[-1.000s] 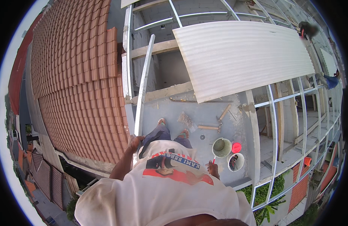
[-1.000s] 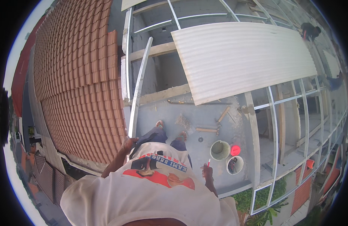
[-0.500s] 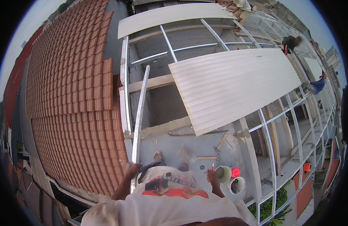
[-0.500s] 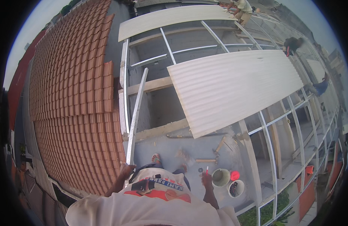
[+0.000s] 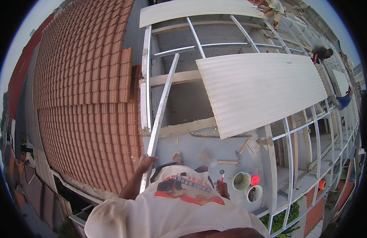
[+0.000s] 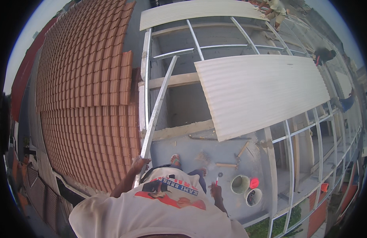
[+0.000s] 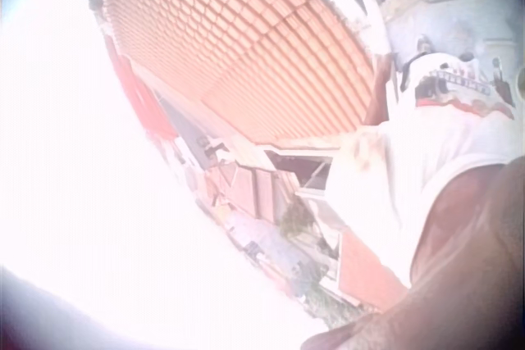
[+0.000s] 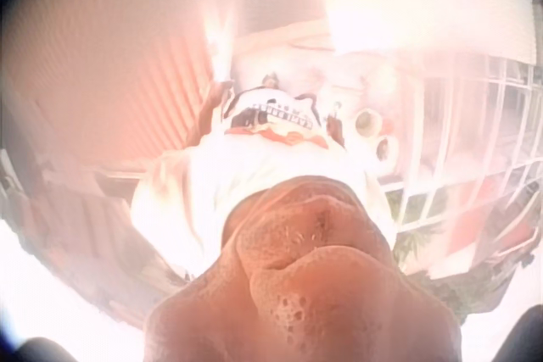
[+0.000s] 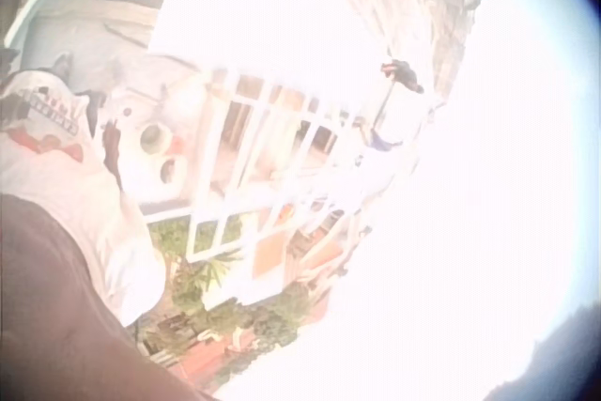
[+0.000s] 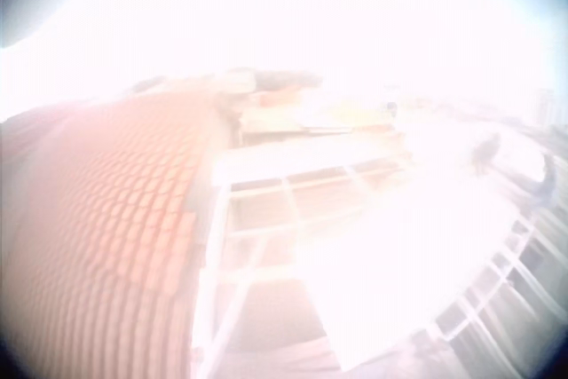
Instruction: The person positions a large white corrugated roof sheet onto a metal roof frame, then uses a metal ruler and a red marker to measure and mark the sheet for cutting. The person walks on the roof structure to access different sections and continues marking along the sheet's length.
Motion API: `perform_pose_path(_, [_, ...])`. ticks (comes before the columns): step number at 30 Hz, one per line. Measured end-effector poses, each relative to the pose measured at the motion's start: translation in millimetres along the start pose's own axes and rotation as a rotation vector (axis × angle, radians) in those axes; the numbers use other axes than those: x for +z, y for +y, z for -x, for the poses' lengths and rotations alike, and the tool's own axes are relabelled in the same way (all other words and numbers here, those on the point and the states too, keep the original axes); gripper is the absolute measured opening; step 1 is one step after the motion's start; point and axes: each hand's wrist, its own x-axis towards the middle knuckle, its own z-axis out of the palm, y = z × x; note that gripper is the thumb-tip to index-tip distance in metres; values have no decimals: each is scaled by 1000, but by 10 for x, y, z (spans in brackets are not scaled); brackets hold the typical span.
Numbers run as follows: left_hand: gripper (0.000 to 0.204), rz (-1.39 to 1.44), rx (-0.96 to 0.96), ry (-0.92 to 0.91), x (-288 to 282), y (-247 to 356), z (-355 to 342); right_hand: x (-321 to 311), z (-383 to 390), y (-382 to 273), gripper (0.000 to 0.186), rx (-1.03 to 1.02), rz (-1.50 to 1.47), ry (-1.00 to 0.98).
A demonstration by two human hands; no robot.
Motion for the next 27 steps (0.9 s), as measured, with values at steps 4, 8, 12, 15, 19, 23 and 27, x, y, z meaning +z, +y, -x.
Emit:
perform_pose_path(4, [32, -15, 0, -34, -157, 19, -102, 100, 151, -10, 54, -140, 63, 5])
perform_pose_path(8, [29, -30, -54, -28, -68, 211, -109, 43, 86, -94, 56, -12, 15, 43])
perform_pose_path(12, [29, 126, -21, -118, -164, -189, -80, -40, -126, -152, 55, -165, 206, 156])
perform_pose_path(15, [22, 17, 34, -34, -86, -80, 110, -16, -272, -221, 56, -289, 366, 241])
perform_pose_path(19, [19, -164, 96, 10, -26, -27, 61, 7, -450, -124, 60, -334, 438, 290])
perform_pose_path(23, [16, -55, 41, -91, -65, 92, -11, 32, -349, -104, 62, -292, 421, 300])
perform_pose_path(27, [17, 96, -21, -96, -67, 219, -107, 6, -168, -145, 59, -197, 366, 276])
